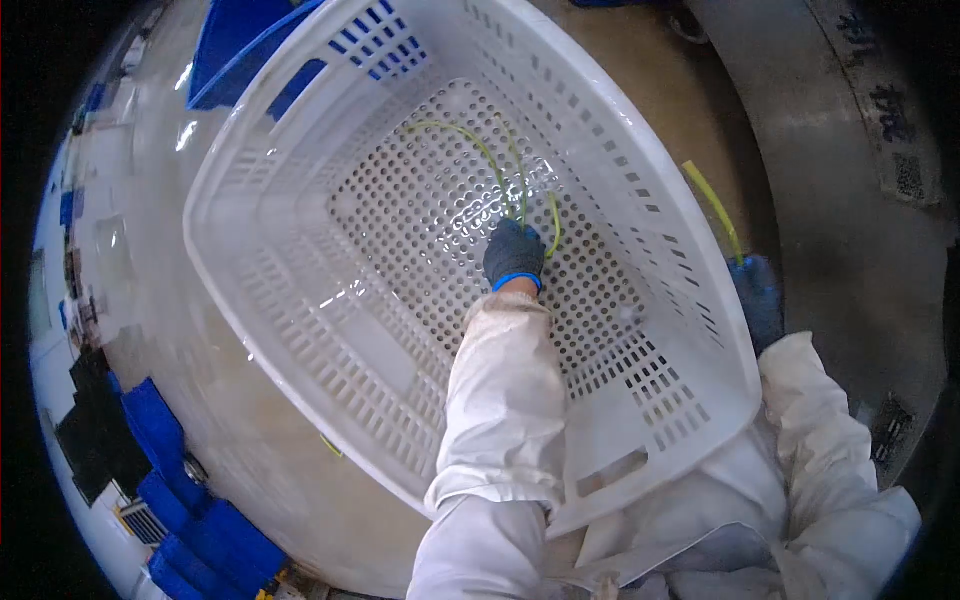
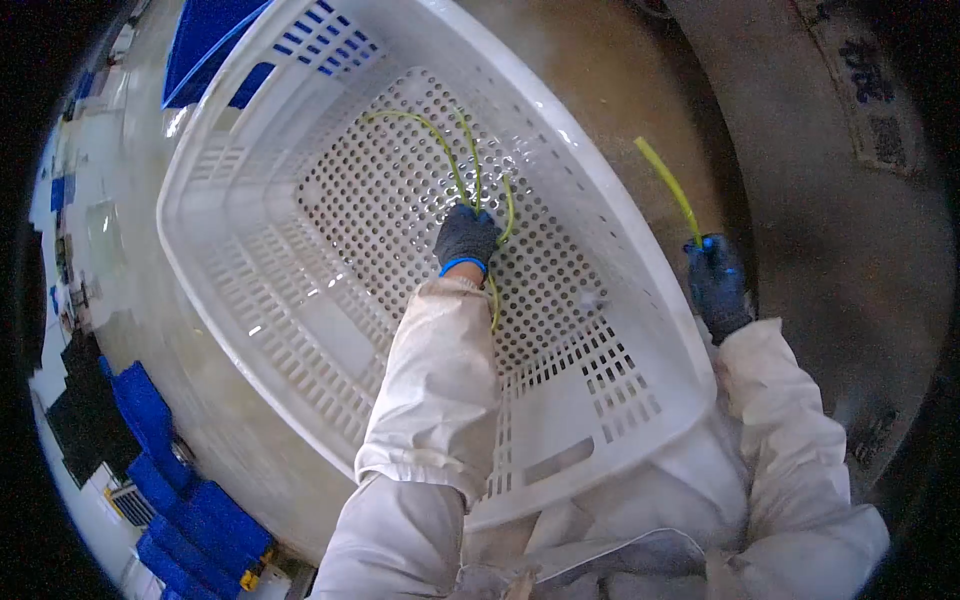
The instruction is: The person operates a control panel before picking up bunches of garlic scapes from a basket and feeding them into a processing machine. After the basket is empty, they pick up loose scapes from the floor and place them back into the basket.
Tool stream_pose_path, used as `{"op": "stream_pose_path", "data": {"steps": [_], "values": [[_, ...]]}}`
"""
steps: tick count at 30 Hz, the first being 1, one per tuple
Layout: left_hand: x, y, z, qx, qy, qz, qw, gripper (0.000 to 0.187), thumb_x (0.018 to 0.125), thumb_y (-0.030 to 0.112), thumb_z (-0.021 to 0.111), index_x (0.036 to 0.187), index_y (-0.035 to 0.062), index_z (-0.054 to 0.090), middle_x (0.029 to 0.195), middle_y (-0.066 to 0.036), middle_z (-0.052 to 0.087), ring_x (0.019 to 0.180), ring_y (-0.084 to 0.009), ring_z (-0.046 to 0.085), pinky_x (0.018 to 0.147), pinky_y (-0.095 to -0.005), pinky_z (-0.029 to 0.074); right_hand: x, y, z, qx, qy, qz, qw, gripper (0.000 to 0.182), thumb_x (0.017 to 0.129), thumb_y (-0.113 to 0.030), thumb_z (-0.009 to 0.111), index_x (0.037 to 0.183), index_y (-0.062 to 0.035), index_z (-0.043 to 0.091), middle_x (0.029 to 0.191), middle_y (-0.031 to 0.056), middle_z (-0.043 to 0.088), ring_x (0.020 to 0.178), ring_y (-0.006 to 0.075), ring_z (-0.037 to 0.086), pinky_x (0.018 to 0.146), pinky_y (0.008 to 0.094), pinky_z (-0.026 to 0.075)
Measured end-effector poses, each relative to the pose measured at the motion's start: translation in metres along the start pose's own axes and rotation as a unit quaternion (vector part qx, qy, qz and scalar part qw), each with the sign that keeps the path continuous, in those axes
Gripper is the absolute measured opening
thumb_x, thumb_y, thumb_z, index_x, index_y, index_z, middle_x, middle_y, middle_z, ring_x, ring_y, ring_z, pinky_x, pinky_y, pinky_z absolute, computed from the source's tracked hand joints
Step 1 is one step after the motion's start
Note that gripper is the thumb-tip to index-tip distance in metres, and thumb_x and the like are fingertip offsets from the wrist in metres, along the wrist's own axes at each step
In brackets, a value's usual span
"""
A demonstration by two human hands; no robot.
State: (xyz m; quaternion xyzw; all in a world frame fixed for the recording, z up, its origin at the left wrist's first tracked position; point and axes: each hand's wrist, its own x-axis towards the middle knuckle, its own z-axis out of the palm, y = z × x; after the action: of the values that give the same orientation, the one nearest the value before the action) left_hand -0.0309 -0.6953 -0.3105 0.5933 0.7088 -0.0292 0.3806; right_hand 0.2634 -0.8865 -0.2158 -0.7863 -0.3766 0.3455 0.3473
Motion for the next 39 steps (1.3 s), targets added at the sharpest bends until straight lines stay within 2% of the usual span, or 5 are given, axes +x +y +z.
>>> {"op": "stream_pose_path", "data": {"steps": [11, 14, 18, 28, 39], "values": [[-0.125, 0.011, -0.107, -0.648, -0.019, 0.04, 0.76, 0.022, 0.093, 0.015, 0.043, 0.111, 0.0036, 0.047, 0.105, -0.012, 0.055, 0.084, -0.0184, 0.057, 0.071, -0.0321, 0.049, -0.036, -0.224, -0.047, -0.13, -0.039, -0.242, 0.961, 0.034, 0.096, -0.024, 0.038, 0.125, -0.009, 0.047, 0.115, 0.0057, 0.053, 0.088, 0.0095, 0.049, 0.075, 0.0228, 0.04], [-0.213, 0.04, -0.119, -0.158, 0.304, 0.341, 0.875, 0.044, 0.08, 0.008, 0.05, 0.122, -0.0015, 0.043, 0.118, -0.027, 0.046, 0.097, -0.0402, 0.052, 0.075, -0.0447, 0.049, -0.061, -0.293, 0.011, 0.172, -0.241, -0.016, 0.955, 0.039, 0.094, -0.016, 0.043, 0.131, -0.0066, 0.04, 0.124, 0.0087, 0.052, 0.104, 0.015, 0.048, 0.091, 0.0279, 0.038], [-0.335, 0.074, -0.179, -0.439, -0.104, 0.079, 0.889, 0.046, 0.078, 0.014, 0.06, 0.12, 0.0009, 0.047, 0.113, -0.024, 0.05, 0.107, -0.0385, 0.05, 0.09, -0.0472, 0.041, -0.101, -0.303, 0.064, 0.099, -0.272, 0.017, 0.957, 0.034, 0.093, -0.022, 0.047, 0.121, -0.0029, 0.05, 0.101, 0.0086, 0.059, 0.085, 0.0118, 0.054, 0.074, 0.0216, 0.043], [-0.366, -0.08, -0.187, -0.222, 0.231, -0.061, 0.945, 0.091, 0.071, 0.033, 0.073, 0.136, -0.0031, 0.02, 0.136, -0.024, 0.032, 0.126, -0.037, 0.03, 0.104, -0.0428, 0.026, -0.158, -0.331, -0.018, 0.165, -0.208, 0.224, 0.938, 0.024, 0.089, -0.028, 0.055, 0.099, -0.0074, 0.062, 0.054, -0.0066, 0.042, 0.046, 0.0038, 0.039, 0.042, 0.0191, 0.028], [-0.295, -0.243, -0.2, -0.14, 0.294, -0.018, 0.945, 0.021, 0.09, 0.024, 0.046, 0.083, 0.0056, 0.053, 0.079, -0.012, 0.053, 0.071, -0.0235, 0.05, 0.062, -0.0376, 0.042, -0.233, -0.414, -0.135, 0.113, -0.233, 0.209, 0.943, 0.027, 0.092, -0.029, 0.05, 0.098, -0.0057, 0.063, 0.078, 0.0007, 0.06, 0.066, 0.0097, 0.051, 0.062, 0.025, 0.043]]}}
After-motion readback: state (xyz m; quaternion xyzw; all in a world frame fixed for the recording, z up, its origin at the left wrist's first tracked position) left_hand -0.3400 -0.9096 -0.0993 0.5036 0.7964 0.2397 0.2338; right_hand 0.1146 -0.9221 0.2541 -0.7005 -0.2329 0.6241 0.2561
